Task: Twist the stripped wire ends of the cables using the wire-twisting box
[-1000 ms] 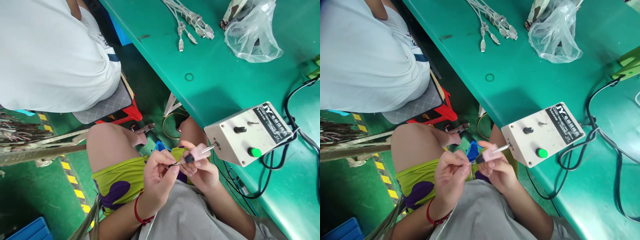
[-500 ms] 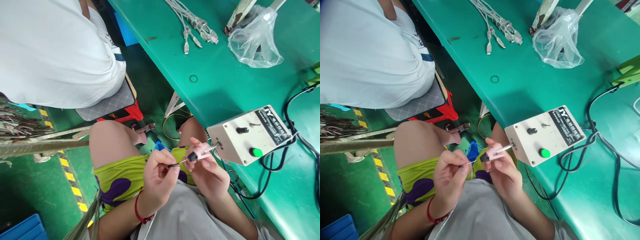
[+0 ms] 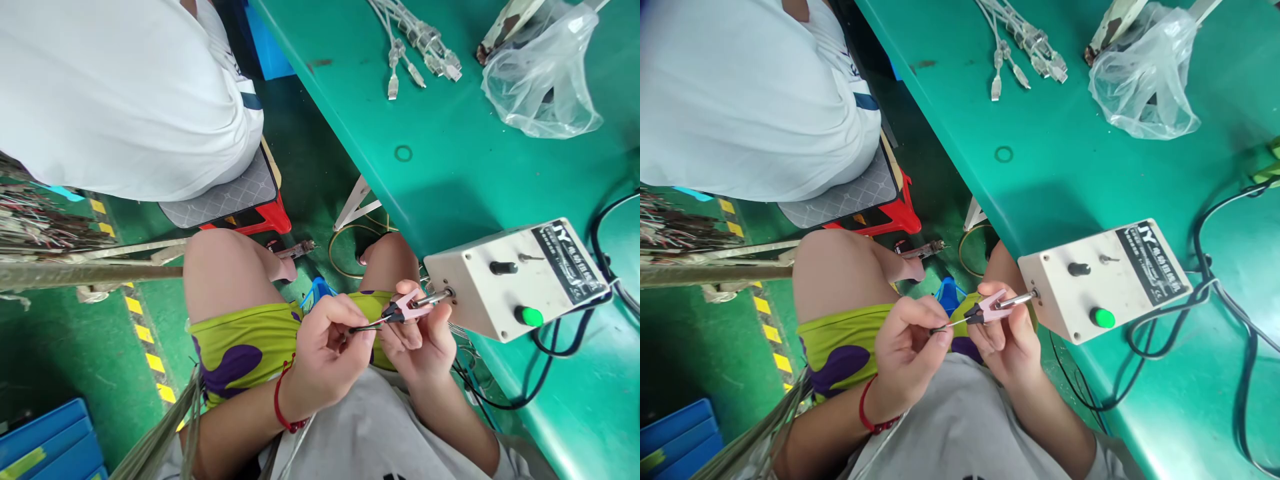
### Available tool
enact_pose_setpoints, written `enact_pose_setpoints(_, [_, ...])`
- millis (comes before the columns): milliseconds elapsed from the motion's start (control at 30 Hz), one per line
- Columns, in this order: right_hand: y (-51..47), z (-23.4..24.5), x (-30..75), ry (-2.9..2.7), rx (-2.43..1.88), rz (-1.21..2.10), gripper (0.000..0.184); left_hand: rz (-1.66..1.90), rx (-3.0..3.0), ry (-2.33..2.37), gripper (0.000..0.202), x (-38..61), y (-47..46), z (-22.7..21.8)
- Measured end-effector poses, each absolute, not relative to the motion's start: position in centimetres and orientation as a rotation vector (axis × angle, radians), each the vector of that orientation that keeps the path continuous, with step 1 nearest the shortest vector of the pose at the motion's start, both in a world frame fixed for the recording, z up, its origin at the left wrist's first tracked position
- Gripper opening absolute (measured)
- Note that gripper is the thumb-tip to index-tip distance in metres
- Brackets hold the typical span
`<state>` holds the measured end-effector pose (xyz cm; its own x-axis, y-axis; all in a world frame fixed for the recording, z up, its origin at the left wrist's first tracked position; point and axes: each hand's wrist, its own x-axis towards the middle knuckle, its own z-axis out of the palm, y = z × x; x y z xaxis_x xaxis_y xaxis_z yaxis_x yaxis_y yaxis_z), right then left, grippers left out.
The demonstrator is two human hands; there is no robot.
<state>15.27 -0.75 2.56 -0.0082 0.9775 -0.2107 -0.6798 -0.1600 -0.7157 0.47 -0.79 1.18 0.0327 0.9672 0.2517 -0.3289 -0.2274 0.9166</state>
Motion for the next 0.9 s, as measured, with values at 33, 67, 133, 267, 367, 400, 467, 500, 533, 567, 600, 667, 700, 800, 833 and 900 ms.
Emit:
enact_pose_setpoints(33, [-0.7,2.3,15.2,-0.496,-0.792,1.551,0.036,1.462,1.162,0.781,0.012,0.5,-0.7,1.2])
enact_pose_setpoints(67, [-0.7,2.2,15.1,-0.498,-0.784,1.542,0.034,1.459,1.16,0.78,0.012,0.6,-0.6,1.2])
enact_pose_setpoints(133, [-0.6,2.0,15.0,-0.506,-0.784,1.523,0.031,1.455,1.154,0.778,0.012,0.6,-0.5,1.3])
enact_pose_setpoints(267, [-0.5,1.9,15.0,-0.527,-0.793,1.503,0.03,1.458,1.144,0.769,0.011,0.8,-0.4,1.1])
enact_pose_setpoints(367, [-0.6,1.8,15.1,-0.529,-0.771,1.515,0.03,1.459,1.144,0.766,0.011,0.8,-0.4,0.9])
enact_pose_setpoints(400, [-0.6,1.7,15.1,-0.528,-0.762,1.521,0.03,1.455,1.145,0.767,0.011,0.9,-0.4,0.9])
enact_pose_setpoints(467, [-0.6,1.7,15.1,-0.523,-0.755,1.528,0.03,1.441,1.149,0.769,0.011,0.8,-0.3,0.9])
enact_pose_setpoints(500, [-0.6,1.7,15.0,-0.521,-0.756,1.528,0.03,1.432,1.152,0.771,0.011,0.8,-0.3,0.9])
enact_pose_setpoints(533, [-0.6,1.7,15.0,-0.519,-0.757,1.527,0.03,1.424,1.154,0.773,0.012,0.8,-0.3,1.0])
enact_pose_setpoints(567, [-0.6,1.8,15.0,-0.517,-0.76,1.526,0.03,1.419,1.157,0.774,0.012,0.8,-0.3,1.0])
enact_pose_setpoints(600, [-0.6,1.8,15.0,-0.515,-0.764,1.527,0.03,1.417,1.159,0.775,0.012,0.8,-0.3,1.1])
enact_pose_setpoints(667, [-0.6,1.8,15.1,-0.52,-0.772,1.541,0.033,1.415,1.165,0.78,0.013,0.8,-0.3,1.1])
enact_pose_setpoints(700, [-0.7,1.8,15.2,-0.526,-0.781,1.552,0.036,1.415,1.168,0.781,0.013,0.8,-0.3,1.1])
enact_pose_setpoints(800, [-1.2,1.4,15.8,-0.542,-0.821,1.611,0.046,1.406,1.173,0.782,0.012,0.8,-0.5,1.1])
enact_pose_setpoints(833, [-1.5,1.1,16.1,-0.539,-0.833,1.644,0.051,1.402,1.165,0.78,0.011,0.8,-0.5,1.1])
enact_pose_setpoints(900, [-2.1,0.4,16.6,-0.515,-0.851,1.714,0.068,1.393,1.128,0.766,0.009,0.7,-0.7,1.1])
